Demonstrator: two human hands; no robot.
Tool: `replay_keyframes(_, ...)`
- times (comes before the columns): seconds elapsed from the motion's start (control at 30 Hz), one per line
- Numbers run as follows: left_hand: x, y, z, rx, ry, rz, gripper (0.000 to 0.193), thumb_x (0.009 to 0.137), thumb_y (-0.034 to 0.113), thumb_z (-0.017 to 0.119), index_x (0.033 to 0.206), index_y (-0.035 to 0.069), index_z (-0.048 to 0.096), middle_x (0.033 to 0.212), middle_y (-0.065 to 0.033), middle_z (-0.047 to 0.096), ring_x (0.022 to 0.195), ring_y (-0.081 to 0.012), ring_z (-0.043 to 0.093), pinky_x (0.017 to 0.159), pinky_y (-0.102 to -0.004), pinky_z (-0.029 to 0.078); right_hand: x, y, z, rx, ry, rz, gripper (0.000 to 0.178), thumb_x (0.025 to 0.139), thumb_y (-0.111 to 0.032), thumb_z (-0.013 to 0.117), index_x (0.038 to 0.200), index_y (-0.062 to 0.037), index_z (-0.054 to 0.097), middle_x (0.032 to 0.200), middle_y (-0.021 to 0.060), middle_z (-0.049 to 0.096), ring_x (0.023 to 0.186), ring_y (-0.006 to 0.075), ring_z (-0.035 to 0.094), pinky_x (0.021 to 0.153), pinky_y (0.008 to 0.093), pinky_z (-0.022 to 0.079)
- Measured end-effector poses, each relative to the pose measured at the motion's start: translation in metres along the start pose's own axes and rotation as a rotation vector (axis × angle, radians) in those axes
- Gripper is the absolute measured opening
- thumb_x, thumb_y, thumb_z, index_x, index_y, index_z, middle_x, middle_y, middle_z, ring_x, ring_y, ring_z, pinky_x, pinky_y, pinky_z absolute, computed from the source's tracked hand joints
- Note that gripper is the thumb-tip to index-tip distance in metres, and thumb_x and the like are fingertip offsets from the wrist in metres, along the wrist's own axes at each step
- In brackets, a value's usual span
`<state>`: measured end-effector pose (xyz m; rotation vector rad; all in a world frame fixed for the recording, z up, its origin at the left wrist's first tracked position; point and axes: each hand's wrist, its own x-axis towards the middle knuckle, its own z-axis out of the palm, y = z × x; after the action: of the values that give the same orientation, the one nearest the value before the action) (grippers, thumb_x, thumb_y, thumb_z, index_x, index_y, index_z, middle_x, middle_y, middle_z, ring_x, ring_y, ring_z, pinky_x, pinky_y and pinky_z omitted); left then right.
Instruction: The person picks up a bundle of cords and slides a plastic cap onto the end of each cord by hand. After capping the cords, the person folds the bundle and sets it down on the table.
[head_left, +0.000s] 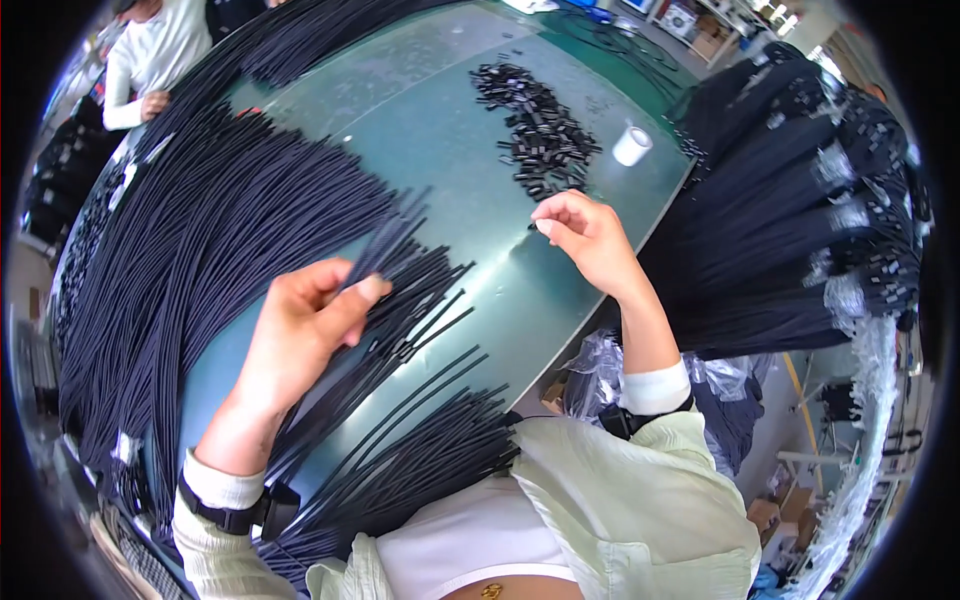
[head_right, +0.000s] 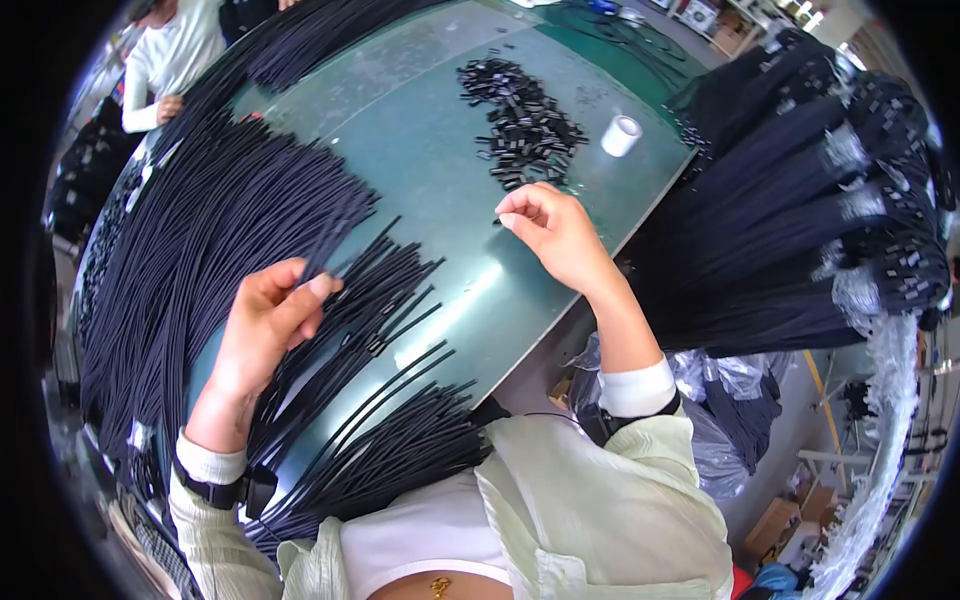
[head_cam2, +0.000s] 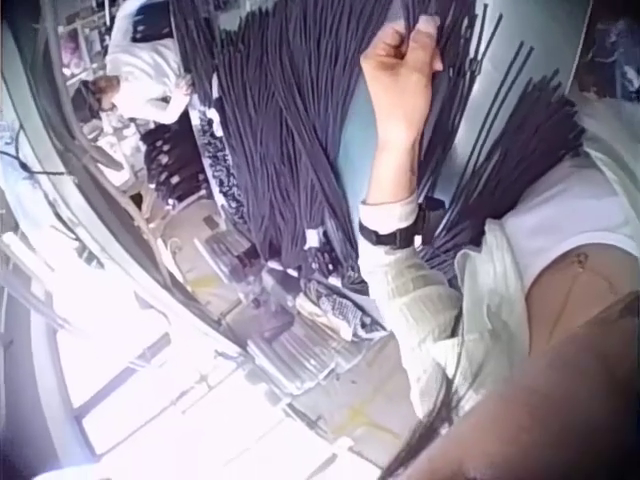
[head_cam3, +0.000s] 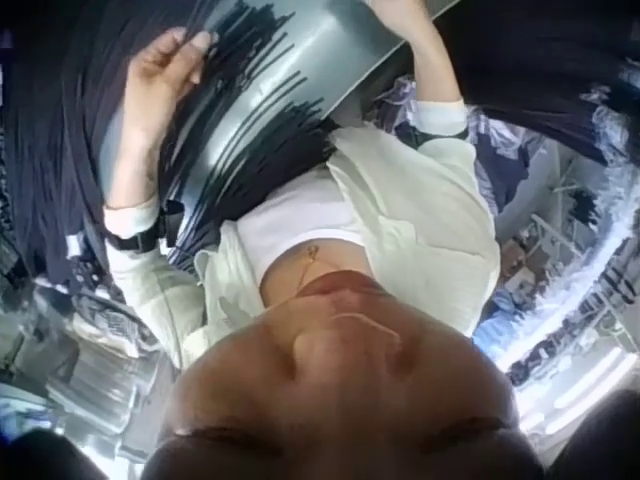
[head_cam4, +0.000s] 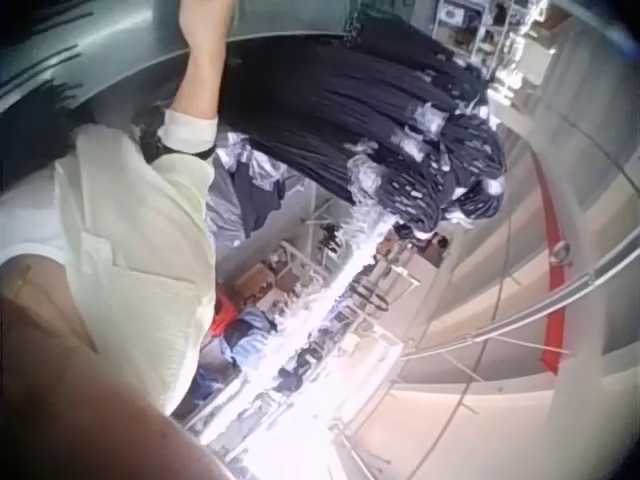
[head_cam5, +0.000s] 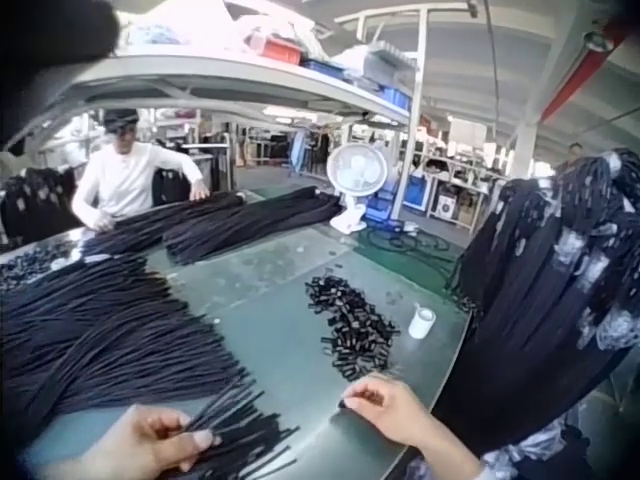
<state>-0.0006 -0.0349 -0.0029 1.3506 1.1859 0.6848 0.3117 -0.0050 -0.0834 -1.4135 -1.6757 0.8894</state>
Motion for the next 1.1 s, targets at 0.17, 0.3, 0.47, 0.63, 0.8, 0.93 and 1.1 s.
replay_keyframes(0.17, 0.005, -0.005, 0.005, -0.010, -0.052, 0.038, 0.021, 0.092, 0.022, 0.057, 0.092, 0.003, 0.065, 0.057, 0.0054, 0.048, 0.049, -0.0002, 0.038, 0.045, -0.0160, 0.027, -0.002, -0.025, 0.026, 0.253, -0.061, -0.039, 0.010, 0.087, -0.005, 0.059, 0.097, -0.0018, 0.061, 0.087, 0.0002, 0.058, 0.078, 0.0094, 0.057, 0.069, 0.0227, 0.046)
replay_keyframes(0.3, 0.002, 0.000, -0.004, -0.041, -0.048, -0.071, 0.023, 0.093, 0.023, 0.057, 0.093, 0.002, 0.064, 0.057, 0.0043, 0.050, 0.049, -0.0008, 0.039, 0.046, -0.0158, 0.028, 0.005, -0.031, 0.033, -0.094, -0.050, -0.093, 0.010, 0.086, -0.005, 0.059, 0.096, -0.0025, 0.060, 0.085, 0.0012, 0.057, 0.077, 0.0099, 0.057, 0.067, 0.0237, 0.046)
replay_keyframes(0.47, 0.004, -0.008, -0.008, -0.057, -0.015, -0.064, 0.024, 0.094, 0.025, 0.056, 0.094, 0.002, 0.063, 0.057, 0.0035, 0.050, 0.048, -0.0014, 0.039, 0.046, -0.0162, 0.029, 0.007, -0.041, 0.058, -0.267, -0.211, -0.215, 0.011, 0.084, -0.006, 0.061, 0.095, -0.0028, 0.059, 0.084, 0.0036, 0.057, 0.075, 0.0122, 0.058, 0.065, 0.0265, 0.047)
replay_keyframes(0.63, 0.005, -0.008, -0.012, -0.039, -0.050, -0.077, 0.023, 0.094, 0.025, 0.056, 0.095, 0.003, 0.062, 0.057, 0.0033, 0.049, 0.047, -0.0017, 0.037, 0.045, -0.0171, 0.028, 0.022, -0.042, 0.084, -0.485, -0.191, -0.339, 0.013, 0.083, -0.007, 0.062, 0.095, -0.0032, 0.060, 0.084, 0.0061, 0.058, 0.072, 0.0147, 0.060, 0.063, 0.0289, 0.047)
replay_keyframes(0.8, 0.006, -0.015, -0.013, -0.049, -0.028, -0.076, 0.021, 0.093, 0.024, 0.057, 0.091, 0.003, 0.062, 0.056, 0.0048, 0.047, 0.047, -0.0013, 0.036, 0.044, -0.0172, 0.027, 0.029, -0.042, 0.085, -0.269, -0.267, -0.252, 0.013, 0.086, -0.010, 0.061, 0.097, -0.0029, 0.060, 0.086, 0.0072, 0.062, 0.073, 0.0144, 0.063, 0.064, 0.0288, 0.050)
replay_keyframes(0.93, 0.006, -0.012, -0.010, -0.068, 0.012, -0.071, 0.019, 0.092, 0.023, 0.059, 0.088, 0.004, 0.062, 0.057, 0.0065, 0.045, 0.048, -0.0010, 0.036, 0.044, -0.0173, 0.026, 0.024, -0.055, 0.074, 0.791, -0.310, 0.160, 0.013, 0.089, -0.012, 0.059, 0.097, -0.0020, 0.059, 0.089, 0.0099, 0.065, 0.073, 0.0147, 0.064, 0.066, 0.0279, 0.053)
replay_keyframes(1.1, 0.004, -0.015, -0.008, -0.019, 0.025, -0.031, 0.018, 0.091, 0.021, 0.060, 0.084, 0.005, 0.061, 0.057, 0.0079, 0.044, 0.048, -0.0004, 0.035, 0.045, -0.0175, 0.026, 0.016, -0.066, 0.081, 0.948, -0.309, 0.151, 0.013, 0.091, -0.013, 0.058, 0.098, -0.0012, 0.058, 0.091, 0.0119, 0.065, 0.073, 0.0146, 0.064, 0.068, 0.0275, 0.055)
